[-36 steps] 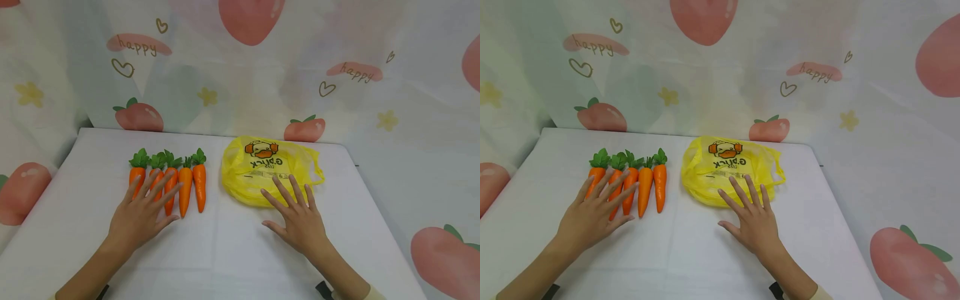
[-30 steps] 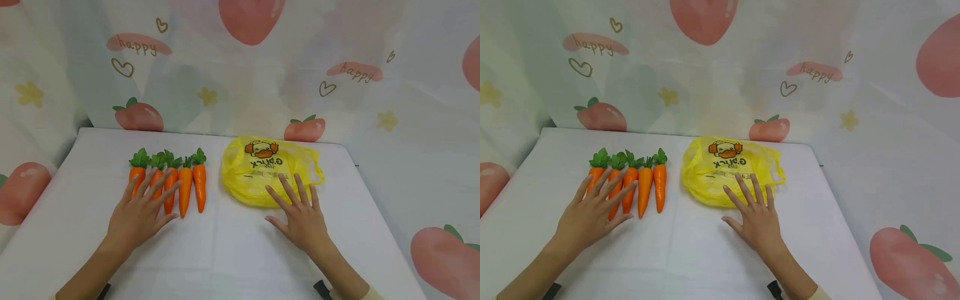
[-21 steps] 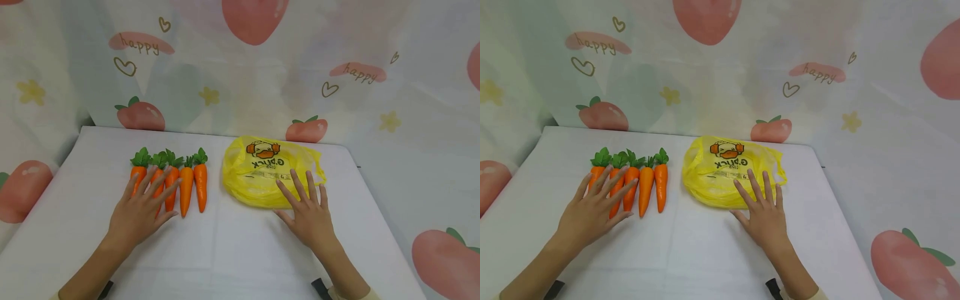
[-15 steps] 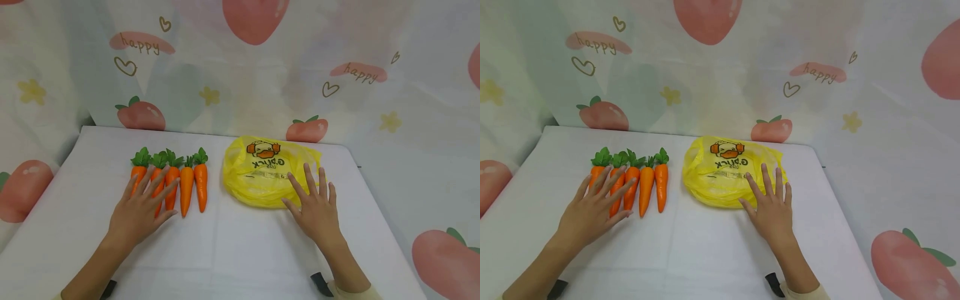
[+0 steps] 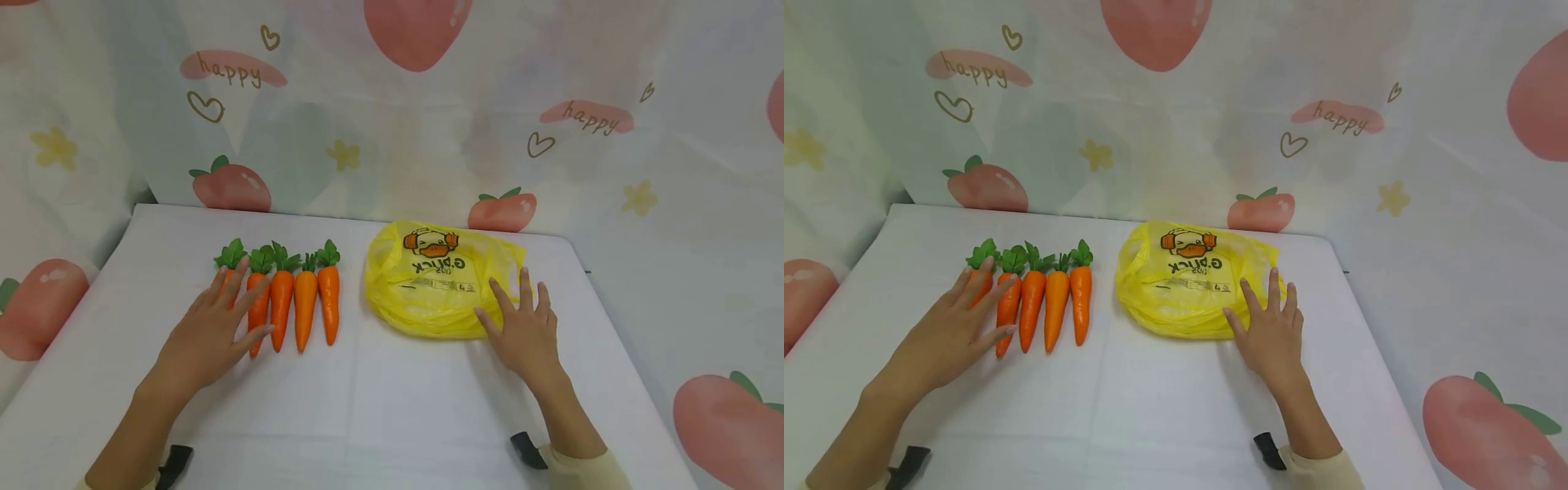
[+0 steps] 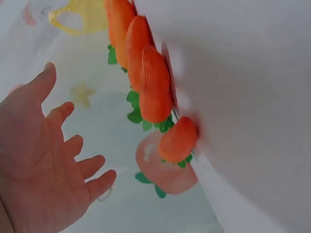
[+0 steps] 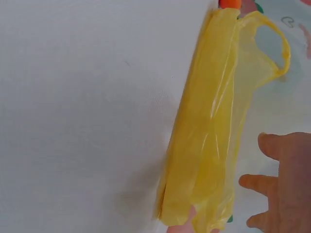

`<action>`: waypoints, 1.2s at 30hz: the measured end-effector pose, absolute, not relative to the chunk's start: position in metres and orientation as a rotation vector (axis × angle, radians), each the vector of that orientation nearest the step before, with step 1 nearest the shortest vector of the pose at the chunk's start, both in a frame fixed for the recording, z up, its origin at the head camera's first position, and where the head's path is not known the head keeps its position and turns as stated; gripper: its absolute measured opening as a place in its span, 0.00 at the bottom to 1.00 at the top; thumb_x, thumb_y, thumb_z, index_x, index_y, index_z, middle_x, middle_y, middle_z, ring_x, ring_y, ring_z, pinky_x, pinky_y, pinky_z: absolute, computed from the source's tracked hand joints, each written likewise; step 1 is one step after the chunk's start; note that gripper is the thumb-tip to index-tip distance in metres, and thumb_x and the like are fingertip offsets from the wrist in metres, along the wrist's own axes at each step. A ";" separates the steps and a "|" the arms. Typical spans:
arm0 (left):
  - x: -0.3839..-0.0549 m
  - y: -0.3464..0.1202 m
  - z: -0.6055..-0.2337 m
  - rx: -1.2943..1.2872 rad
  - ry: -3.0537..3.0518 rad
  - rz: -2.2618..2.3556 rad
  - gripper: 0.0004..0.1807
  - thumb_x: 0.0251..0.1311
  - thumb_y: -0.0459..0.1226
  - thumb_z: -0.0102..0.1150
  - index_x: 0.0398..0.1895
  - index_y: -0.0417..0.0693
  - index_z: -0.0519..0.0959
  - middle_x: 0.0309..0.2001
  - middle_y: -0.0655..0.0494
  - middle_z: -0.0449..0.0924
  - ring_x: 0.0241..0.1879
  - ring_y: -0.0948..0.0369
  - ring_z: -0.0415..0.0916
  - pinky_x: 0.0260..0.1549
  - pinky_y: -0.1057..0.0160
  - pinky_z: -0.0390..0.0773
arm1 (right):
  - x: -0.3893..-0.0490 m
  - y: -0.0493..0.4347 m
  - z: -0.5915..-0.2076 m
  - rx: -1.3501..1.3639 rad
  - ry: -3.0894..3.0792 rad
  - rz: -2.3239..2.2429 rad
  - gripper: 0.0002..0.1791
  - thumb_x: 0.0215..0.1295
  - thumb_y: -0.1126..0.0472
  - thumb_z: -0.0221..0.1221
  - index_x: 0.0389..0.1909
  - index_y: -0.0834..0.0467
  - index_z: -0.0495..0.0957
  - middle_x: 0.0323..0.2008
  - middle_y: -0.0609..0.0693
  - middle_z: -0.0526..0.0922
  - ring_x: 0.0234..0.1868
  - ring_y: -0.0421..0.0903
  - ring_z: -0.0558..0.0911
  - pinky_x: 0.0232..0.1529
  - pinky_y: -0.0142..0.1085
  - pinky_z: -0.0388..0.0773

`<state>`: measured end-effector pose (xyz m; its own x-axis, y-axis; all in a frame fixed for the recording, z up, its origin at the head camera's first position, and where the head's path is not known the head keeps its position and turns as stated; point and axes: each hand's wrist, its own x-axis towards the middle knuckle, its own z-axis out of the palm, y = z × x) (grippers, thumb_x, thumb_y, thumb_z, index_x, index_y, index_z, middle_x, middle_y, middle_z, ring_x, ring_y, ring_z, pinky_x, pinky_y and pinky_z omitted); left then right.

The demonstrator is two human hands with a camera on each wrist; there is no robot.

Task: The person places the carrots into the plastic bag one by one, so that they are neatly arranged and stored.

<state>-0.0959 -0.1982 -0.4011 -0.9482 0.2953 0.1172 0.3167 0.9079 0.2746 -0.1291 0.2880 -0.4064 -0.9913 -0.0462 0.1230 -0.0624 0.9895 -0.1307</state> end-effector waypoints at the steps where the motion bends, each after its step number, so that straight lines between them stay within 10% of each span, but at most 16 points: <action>1: -0.097 -0.201 -0.400 -0.466 -3.006 -0.476 0.44 0.72 0.59 0.56 0.84 0.53 0.55 0.84 0.45 0.33 0.79 0.35 0.35 0.68 0.30 0.53 | -0.131 0.289 -0.407 0.061 -3.033 0.235 0.37 0.77 0.40 0.53 0.79 0.54 0.61 0.81 0.68 0.34 0.75 0.78 0.43 0.62 0.77 0.52; 7: -0.103 -0.219 -0.397 -0.370 -3.073 -0.597 0.42 0.76 0.57 0.51 0.85 0.55 0.50 0.83 0.43 0.30 0.76 0.31 0.44 0.55 0.26 0.68 | -0.137 0.297 -0.406 -0.076 -3.107 0.445 0.39 0.79 0.37 0.47 0.80 0.56 0.59 0.80 0.68 0.24 0.73 0.79 0.42 0.62 0.79 0.50; 15: -0.115 -0.236 -0.400 -0.229 -3.152 -0.774 0.42 0.77 0.59 0.46 0.85 0.57 0.47 0.83 0.43 0.26 0.71 0.24 0.51 0.55 0.21 0.62 | -0.145 0.306 -0.403 -0.178 -3.099 0.717 0.38 0.79 0.39 0.46 0.80 0.58 0.58 0.77 0.70 0.17 0.71 0.81 0.37 0.59 0.79 0.46; 23: -0.123 -0.249 -0.397 -0.195 -3.158 -1.048 0.41 0.79 0.56 0.46 0.85 0.50 0.45 0.79 0.28 0.38 0.71 0.26 0.49 0.58 0.20 0.57 | -0.160 0.322 -0.407 -0.321 -3.162 1.124 0.40 0.80 0.35 0.42 0.82 0.54 0.56 0.79 0.72 0.31 0.72 0.79 0.38 0.59 0.80 0.53; 36: -0.134 -0.254 -0.410 -0.139 -3.107 -1.371 0.38 0.79 0.50 0.49 0.83 0.46 0.51 0.73 0.27 0.52 0.60 0.34 0.66 0.50 0.35 0.78 | -0.180 0.332 -0.413 -0.374 -2.901 1.669 0.36 0.80 0.39 0.47 0.80 0.53 0.61 0.82 0.58 0.46 0.80 0.62 0.48 0.73 0.63 0.52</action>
<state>-0.1345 -0.2541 -0.4099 -0.9638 0.1760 -0.2003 -0.0293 0.6767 0.7357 -0.1796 0.3316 -0.4127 -0.9502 0.0777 -0.3017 0.2999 0.4904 -0.8183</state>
